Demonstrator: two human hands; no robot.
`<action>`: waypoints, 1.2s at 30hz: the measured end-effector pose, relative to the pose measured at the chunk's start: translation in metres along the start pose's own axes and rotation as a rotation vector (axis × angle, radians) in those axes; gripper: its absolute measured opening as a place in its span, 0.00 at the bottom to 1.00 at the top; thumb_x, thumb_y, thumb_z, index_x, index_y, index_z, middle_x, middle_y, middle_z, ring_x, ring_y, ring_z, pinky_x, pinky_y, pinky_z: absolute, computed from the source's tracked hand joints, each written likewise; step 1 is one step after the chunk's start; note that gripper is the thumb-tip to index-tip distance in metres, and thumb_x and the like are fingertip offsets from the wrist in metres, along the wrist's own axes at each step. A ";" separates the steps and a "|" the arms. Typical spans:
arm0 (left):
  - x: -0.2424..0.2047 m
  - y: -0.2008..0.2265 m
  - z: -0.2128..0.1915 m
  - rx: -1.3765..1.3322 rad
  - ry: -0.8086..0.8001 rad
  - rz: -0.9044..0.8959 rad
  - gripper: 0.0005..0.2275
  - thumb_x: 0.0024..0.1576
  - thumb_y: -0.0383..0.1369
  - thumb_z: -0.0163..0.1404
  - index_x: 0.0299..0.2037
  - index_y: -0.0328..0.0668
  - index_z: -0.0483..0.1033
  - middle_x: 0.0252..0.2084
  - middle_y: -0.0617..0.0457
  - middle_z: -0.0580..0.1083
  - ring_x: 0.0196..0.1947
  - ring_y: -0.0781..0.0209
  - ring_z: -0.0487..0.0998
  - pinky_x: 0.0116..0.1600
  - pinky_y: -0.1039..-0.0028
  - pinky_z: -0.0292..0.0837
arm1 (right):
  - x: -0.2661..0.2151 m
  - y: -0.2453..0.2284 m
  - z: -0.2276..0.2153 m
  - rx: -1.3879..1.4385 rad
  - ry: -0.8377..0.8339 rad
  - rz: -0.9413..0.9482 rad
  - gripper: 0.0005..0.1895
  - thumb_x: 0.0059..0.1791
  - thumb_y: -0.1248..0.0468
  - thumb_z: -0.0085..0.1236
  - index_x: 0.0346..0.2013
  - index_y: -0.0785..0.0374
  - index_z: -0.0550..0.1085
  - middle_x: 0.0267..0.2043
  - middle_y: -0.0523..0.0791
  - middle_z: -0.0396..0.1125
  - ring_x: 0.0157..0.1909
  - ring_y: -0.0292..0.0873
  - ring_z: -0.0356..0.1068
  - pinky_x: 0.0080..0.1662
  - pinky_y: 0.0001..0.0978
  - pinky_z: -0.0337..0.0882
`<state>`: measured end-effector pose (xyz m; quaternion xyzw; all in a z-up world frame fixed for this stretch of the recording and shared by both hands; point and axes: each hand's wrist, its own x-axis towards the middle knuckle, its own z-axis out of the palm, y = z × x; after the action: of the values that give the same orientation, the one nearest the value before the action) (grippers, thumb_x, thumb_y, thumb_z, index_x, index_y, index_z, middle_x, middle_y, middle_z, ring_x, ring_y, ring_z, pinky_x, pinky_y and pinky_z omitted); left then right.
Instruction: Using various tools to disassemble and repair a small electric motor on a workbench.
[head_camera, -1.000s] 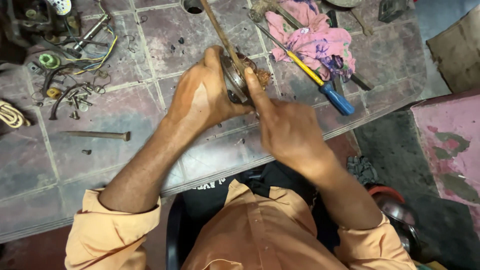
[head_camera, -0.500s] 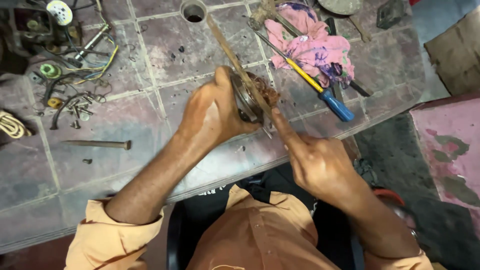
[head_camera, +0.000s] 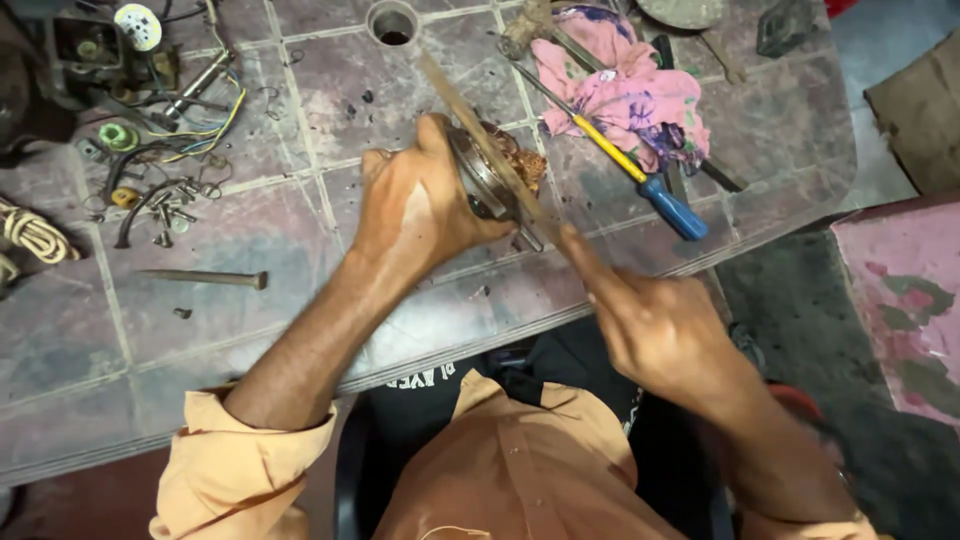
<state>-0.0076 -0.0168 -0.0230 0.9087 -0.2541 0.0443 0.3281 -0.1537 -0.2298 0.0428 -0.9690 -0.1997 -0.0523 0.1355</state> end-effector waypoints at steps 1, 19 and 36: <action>0.000 -0.002 0.003 -0.003 0.009 0.034 0.42 0.35 0.50 0.73 0.47 0.21 0.63 0.25 0.44 0.79 0.24 0.43 0.81 0.43 0.51 0.64 | 0.001 -0.001 -0.004 0.013 0.026 -0.022 0.36 0.49 0.70 0.50 0.73 0.63 0.58 0.28 0.52 0.71 0.23 0.52 0.69 0.27 0.46 0.67; 0.005 -0.006 0.001 0.021 0.032 0.048 0.41 0.38 0.48 0.74 0.49 0.24 0.63 0.28 0.44 0.80 0.27 0.44 0.81 0.42 0.51 0.62 | 0.021 0.021 0.014 0.041 -0.067 -0.038 0.38 0.48 0.71 0.52 0.74 0.64 0.57 0.24 0.53 0.69 0.20 0.55 0.67 0.26 0.50 0.65; 0.011 -0.006 0.002 0.030 -0.048 -0.007 0.40 0.40 0.49 0.73 0.49 0.25 0.62 0.26 0.44 0.80 0.26 0.45 0.81 0.47 0.50 0.64 | 0.045 0.026 0.027 0.058 -0.025 -0.044 0.38 0.50 0.71 0.52 0.75 0.61 0.55 0.28 0.54 0.72 0.24 0.58 0.70 0.30 0.52 0.68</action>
<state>0.0042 -0.0190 -0.0255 0.9153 -0.2581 0.0251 0.3083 -0.1005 -0.2286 0.0173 -0.9606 -0.2242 -0.0373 0.1597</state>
